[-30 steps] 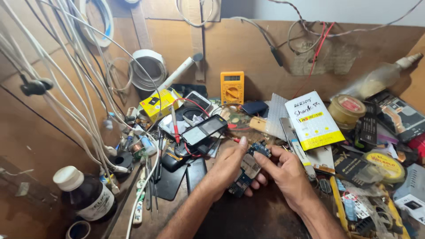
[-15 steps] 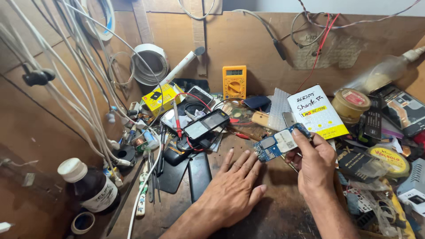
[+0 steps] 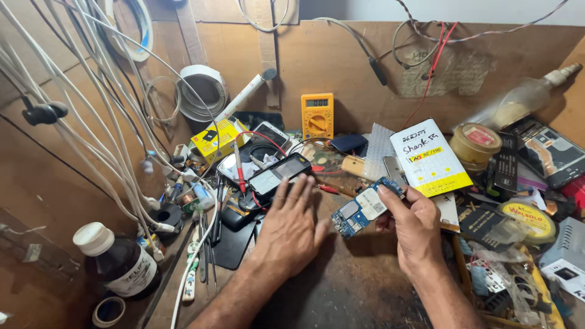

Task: The person handles a disassembled mobile phone, connecting a USB cable to the motherboard and comparing it with a separate phone unit. They then use a multimeter to test electrical continuity on the circuit board and a soldering iron to work on specific components. The task involves troubleshooting and repairing the electronic device on a cluttered workbench.

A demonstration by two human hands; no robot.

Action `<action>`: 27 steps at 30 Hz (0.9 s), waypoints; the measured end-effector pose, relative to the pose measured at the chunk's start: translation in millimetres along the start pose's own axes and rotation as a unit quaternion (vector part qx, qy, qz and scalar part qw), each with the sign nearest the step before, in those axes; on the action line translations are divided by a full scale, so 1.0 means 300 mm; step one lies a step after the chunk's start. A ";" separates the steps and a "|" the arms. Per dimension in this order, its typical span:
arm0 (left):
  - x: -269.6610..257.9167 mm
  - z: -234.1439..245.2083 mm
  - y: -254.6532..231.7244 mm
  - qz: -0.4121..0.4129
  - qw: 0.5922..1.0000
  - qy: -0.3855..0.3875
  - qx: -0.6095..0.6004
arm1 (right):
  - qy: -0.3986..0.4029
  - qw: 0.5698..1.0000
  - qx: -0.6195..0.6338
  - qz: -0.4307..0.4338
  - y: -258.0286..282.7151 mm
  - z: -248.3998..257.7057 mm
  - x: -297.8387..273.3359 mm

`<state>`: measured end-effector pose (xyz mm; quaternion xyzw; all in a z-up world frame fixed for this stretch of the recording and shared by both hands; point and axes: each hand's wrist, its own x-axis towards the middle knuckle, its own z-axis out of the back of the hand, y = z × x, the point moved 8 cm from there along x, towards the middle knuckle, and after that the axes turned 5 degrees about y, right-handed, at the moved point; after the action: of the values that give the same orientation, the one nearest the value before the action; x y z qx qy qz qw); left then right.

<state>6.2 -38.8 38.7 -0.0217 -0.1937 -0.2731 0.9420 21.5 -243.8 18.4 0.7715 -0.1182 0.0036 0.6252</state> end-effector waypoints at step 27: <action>0.006 -0.123 0.036 0.149 0.711 -0.039 -0.686 | 0.120 0.992 -0.024 -0.034 -0.062 -0.112 0.010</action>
<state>26.2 -35.9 6.1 -0.7015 0.0162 -0.1855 0.6879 32.7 -208.5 8.1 0.7538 -0.0160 0.0723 0.6529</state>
